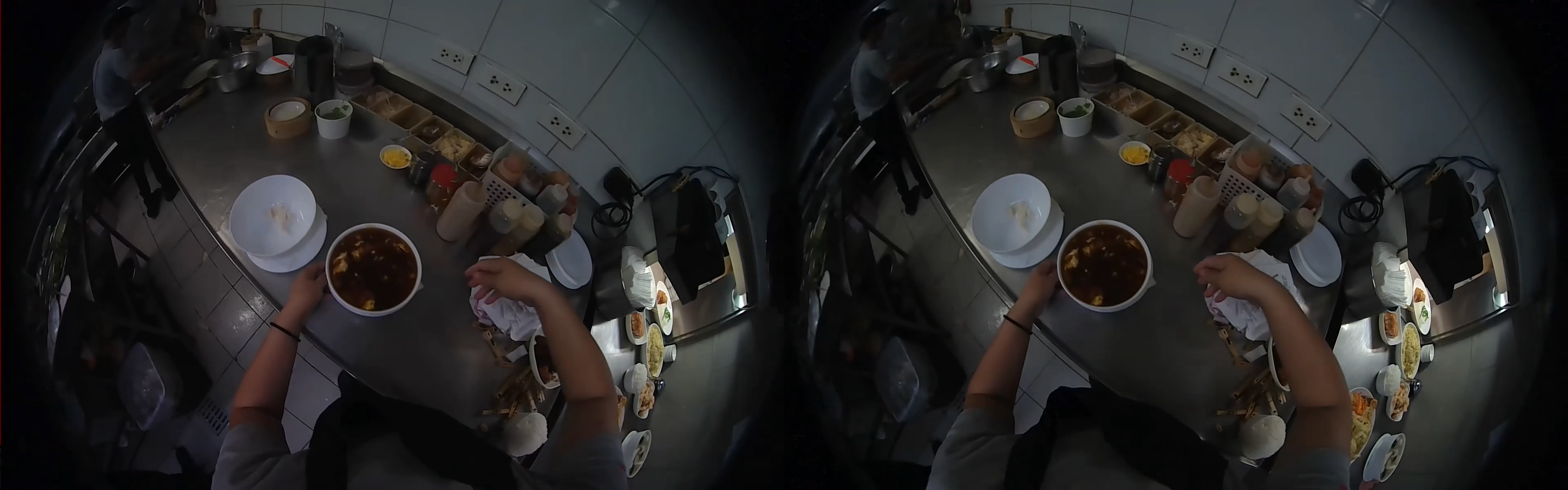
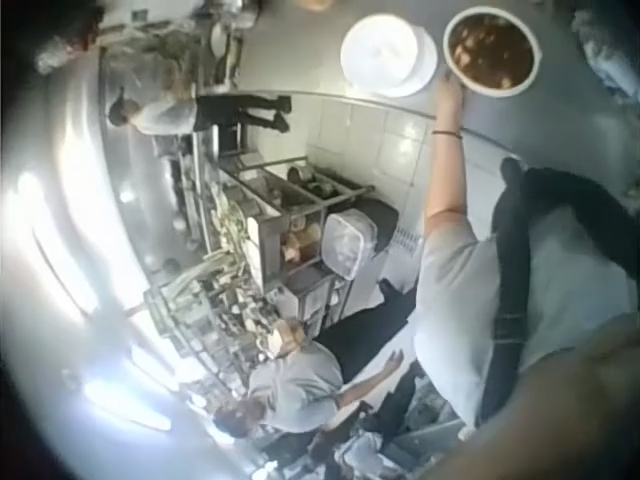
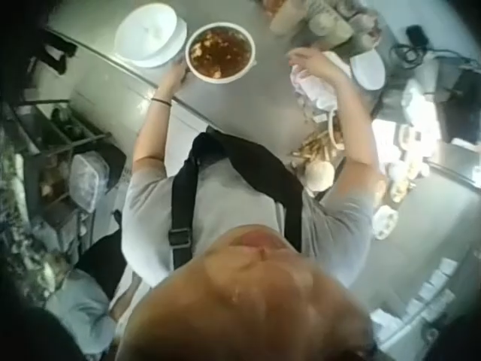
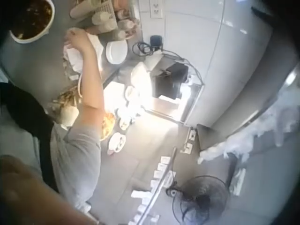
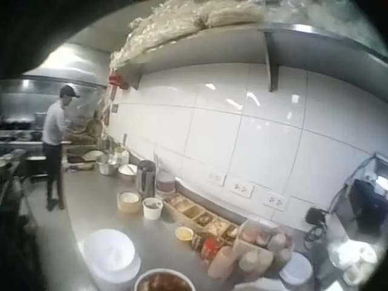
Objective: Assembling various food items including soup, noodles, and rice for customer orders in a restaurant kitchen.
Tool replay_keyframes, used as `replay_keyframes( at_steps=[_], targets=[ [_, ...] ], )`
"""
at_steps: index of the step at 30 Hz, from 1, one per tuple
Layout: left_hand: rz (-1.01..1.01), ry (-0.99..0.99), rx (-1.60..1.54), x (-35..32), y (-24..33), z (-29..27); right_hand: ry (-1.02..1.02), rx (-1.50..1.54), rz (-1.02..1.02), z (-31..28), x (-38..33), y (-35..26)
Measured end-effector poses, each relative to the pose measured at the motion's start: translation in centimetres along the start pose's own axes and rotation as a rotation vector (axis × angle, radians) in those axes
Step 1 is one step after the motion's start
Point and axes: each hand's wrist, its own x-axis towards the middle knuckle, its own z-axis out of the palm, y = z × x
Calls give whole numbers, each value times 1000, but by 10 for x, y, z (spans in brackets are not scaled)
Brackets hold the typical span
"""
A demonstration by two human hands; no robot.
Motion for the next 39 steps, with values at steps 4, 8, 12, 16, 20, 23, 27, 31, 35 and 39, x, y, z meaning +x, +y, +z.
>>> replay_keyframes(
  at_steps=[4,8,12,16,20,23,27,31,35,39],
  targets=[
    [-42,-80,104,15,14,-9,132,153,-138,10,84,-58],
    [112,-22,247,24,-22,-27,325,171,-478,-3,183,-157],
    [146,-12,481,11,-3,-11,816,-825,-294,-48,320,-168],
    [78,-44,386,-1,8,-20,794,-1050,3,-44,386,-170],
    [124,-54,403,4,2,-20,694,-1018,44,-84,409,-161],
    [91,-52,469,-7,14,-34,887,-876,-133,-67,366,-194],
    [-6,-159,385,-32,73,-56,942,-813,-562,-52,273,-213],
    [368,-107,256,-22,135,-48,872,-866,-953,-9,160,-197],
    [366,-129,-76,27,186,-29,735,-1027,-1056,33,90,-165],
    [237,-233,-34,39,214,-3,665,-1161,-1103,50,59,-129]
  ],
)
